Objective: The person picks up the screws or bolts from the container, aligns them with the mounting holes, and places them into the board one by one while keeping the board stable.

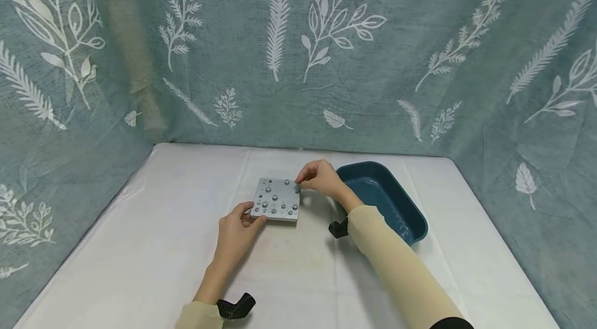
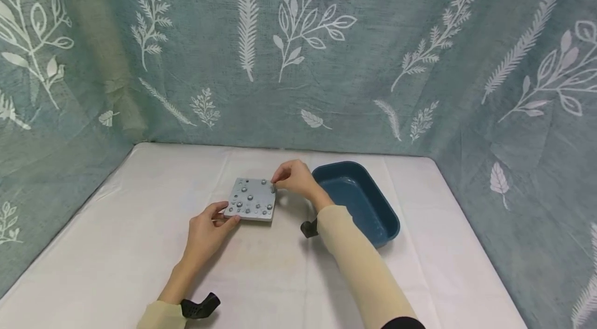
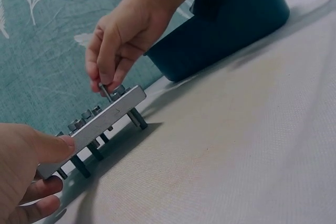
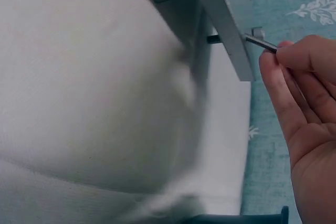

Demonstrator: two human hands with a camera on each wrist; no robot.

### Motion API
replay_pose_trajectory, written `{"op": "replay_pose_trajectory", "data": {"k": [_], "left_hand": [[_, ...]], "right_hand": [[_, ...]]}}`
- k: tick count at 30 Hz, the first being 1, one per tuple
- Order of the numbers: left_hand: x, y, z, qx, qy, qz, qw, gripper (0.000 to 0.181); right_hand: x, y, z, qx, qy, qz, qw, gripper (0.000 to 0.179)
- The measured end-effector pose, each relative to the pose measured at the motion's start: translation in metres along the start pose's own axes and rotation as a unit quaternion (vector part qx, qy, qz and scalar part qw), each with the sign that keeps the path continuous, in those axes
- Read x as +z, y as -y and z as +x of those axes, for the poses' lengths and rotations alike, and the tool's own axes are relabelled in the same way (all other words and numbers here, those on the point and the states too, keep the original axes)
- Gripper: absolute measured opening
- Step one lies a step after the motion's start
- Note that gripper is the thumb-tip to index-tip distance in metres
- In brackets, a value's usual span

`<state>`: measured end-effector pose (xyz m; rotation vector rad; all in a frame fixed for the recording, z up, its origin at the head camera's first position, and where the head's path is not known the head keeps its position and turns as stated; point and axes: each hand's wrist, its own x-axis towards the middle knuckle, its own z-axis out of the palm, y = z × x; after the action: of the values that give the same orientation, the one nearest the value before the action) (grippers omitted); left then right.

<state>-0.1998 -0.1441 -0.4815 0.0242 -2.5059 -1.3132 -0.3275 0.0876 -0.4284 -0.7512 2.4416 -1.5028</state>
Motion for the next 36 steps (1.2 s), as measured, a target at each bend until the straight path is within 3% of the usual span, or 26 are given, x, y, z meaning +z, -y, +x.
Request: {"op": "replay_pose_trajectory", "data": {"k": [4, 8, 18, 24, 27, 32, 34, 36], "left_hand": [[-0.003, 0.002, -0.003, -0.013, -0.007, 0.004, 0.9999, 0.05], [-0.004, 0.003, -0.002, -0.005, -0.01, 0.004, 0.9999, 0.05], [-0.006, 0.004, 0.001, 0.001, -0.02, 0.007, 0.9998, 0.049], [-0.006, 0.004, 0.001, -0.003, -0.023, 0.007, 0.9997, 0.049], [-0.005, 0.003, 0.002, -0.005, -0.007, 0.002, 1.0, 0.05], [-0.007, -0.004, 0.001, -0.015, 0.021, 0.01, 0.9996, 0.05], [-0.01, -0.009, 0.0, -0.006, 0.024, 0.033, 0.9991, 0.05], [-0.016, -0.016, -0.001, 0.025, 0.022, 0.069, 0.997, 0.05]], "right_hand": [[0.006, -0.002, 0.001, -0.004, 0.016, 0.001, 0.9999, 0.005], [0.009, -0.001, 0.002, -0.001, 0.013, -0.012, 0.9998, 0.004], [0.018, 0.002, 0.009, -0.012, 0.006, -0.093, 0.9956, 0.01], [0.021, 0.004, 0.003, -0.011, -0.007, -0.135, 0.9908, 0.01], [0.02, 0.007, -0.01, -0.027, -0.037, -0.148, 0.988, 0.007], [0.01, 0.027, -0.051, -0.031, -0.114, -0.163, 0.9795, 0.014], [0.002, 0.038, -0.069, -0.029, -0.146, -0.189, 0.9706, 0.016], [-0.009, 0.046, -0.088, -0.028, -0.185, -0.229, 0.9553, 0.018]]}}
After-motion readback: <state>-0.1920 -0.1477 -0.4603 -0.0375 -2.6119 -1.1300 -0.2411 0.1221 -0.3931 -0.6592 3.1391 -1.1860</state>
